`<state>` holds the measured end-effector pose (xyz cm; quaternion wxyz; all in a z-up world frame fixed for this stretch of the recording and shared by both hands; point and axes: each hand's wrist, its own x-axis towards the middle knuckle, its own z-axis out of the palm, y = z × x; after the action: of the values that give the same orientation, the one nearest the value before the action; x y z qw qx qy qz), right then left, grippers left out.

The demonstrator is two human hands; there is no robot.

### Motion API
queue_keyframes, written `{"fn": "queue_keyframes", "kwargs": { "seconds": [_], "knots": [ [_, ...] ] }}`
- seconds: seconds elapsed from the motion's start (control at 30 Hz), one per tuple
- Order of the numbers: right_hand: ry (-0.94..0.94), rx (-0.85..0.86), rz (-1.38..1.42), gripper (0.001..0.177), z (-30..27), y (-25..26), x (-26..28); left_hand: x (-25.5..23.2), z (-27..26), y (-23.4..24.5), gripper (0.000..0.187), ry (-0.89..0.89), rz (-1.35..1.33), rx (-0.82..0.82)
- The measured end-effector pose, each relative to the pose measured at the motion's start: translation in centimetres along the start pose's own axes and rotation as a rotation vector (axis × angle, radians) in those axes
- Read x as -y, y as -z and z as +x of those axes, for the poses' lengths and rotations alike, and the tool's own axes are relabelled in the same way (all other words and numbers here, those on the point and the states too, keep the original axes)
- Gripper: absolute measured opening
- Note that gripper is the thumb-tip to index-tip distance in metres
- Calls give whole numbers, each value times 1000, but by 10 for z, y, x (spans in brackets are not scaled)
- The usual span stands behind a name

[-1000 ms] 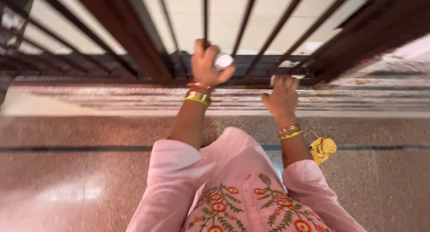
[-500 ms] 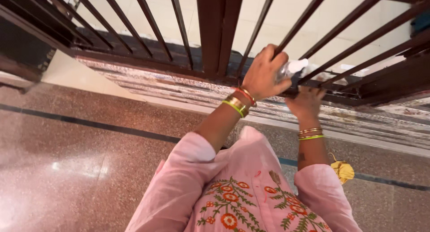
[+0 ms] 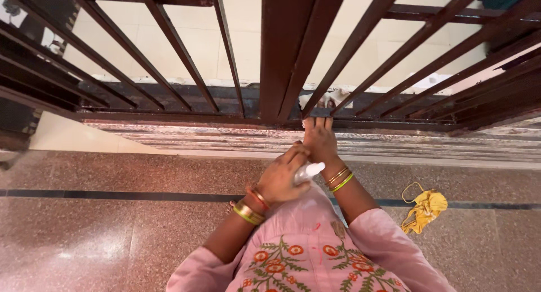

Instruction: The person cleans a brown metal gate by spraying liquid from a small bottle onto the bars and wiping them with a white cloth. They work methodically along the lower horizontal bar and vertical bars, repeatedly spraying and wiping to remove dirt.

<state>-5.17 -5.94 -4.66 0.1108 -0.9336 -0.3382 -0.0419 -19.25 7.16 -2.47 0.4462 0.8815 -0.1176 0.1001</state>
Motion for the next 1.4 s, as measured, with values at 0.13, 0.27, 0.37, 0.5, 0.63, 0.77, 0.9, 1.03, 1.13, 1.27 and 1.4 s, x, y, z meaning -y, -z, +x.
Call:
{"fn": "queue_keyframes", "kwargs": {
  "seconds": [0.13, 0.27, 0.37, 0.5, 0.63, 0.77, 0.9, 1.03, 1.13, 1.27, 1.4],
  "knots": [
    [-5, -5, 37, 95, 12, 17, -1, 18, -22, 8, 54, 17, 4, 29],
    [-45, 89, 87, 102, 27, 36, 3, 21, -23, 8, 52, 128, 21, 125],
    [-187, 245, 68, 97, 32, 42, 10, 16, -20, 10, 50, 140, 27, 158],
    [-35, -62, 8, 89, 24, 31, 9, 12, -25, 7, 49, 49, -17, 115],
    [-288, 186, -48, 44, 10, 20, 6, 10, -34, 5, 45, 127, -34, 195],
    [-61, -240, -76, 44, -14, 33, -1, 9, -42, 3, 45, 100, -66, 151],
    [-135, -238, -162, 50, -38, 54, -5, 6, -46, 1, 44, 152, -67, 189],
    [-120, -375, -247, 42, -78, 79, -17, 3, -47, 0, 40, 102, -112, 152],
    [-214, -476, -56, 30, -103, 84, -39, 4, -48, -5, 42, 119, -119, 135],
    [-423, -553, 730, 28, -118, 62, -88, 8, -44, -15, 48, 92, -84, 172],
    [-645, -696, 1467, 27, -126, 46, -119, 6, -39, -20, 49, 74, -113, 208]
  ]
}}
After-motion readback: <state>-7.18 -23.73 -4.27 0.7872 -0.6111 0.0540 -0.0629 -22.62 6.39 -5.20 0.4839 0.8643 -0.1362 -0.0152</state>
